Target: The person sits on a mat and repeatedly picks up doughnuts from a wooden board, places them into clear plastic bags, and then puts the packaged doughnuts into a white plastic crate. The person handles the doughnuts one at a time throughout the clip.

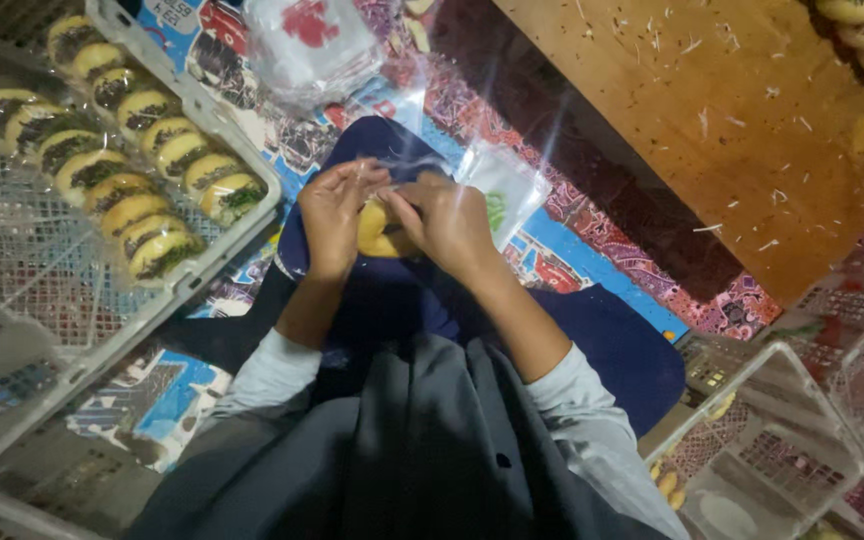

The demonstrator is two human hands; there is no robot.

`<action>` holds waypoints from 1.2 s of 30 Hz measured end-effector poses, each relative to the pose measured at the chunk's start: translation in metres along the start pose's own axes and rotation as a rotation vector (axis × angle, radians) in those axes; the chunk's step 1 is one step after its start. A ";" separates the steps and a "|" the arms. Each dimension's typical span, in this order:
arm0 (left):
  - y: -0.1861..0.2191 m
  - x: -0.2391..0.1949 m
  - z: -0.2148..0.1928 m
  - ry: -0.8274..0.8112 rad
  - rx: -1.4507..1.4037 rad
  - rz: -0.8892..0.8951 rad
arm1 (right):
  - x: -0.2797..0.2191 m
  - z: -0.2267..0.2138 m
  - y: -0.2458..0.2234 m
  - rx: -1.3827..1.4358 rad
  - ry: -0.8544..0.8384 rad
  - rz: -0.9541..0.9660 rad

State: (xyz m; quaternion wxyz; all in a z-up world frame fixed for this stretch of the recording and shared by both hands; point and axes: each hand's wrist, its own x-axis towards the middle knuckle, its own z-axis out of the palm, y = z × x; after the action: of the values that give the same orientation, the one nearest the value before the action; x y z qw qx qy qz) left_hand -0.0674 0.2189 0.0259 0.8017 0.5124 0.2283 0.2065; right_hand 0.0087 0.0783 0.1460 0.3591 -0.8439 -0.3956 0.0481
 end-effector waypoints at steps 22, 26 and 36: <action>0.040 -0.026 0.046 0.192 0.807 0.651 | -0.082 0.077 0.096 1.142 -0.014 0.614; 0.017 0.002 0.011 -0.030 0.070 -0.272 | -0.054 0.062 0.079 0.951 -0.036 0.715; 0.002 -0.016 -0.008 0.049 0.758 0.227 | -0.072 0.084 0.102 0.483 0.477 0.402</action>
State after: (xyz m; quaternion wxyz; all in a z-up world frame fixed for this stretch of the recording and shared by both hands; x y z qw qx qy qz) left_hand -0.0857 0.2167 0.0272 0.5220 0.7889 0.2495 0.2070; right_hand -0.0067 0.0320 0.0039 0.6126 -0.7833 -0.1050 0.0120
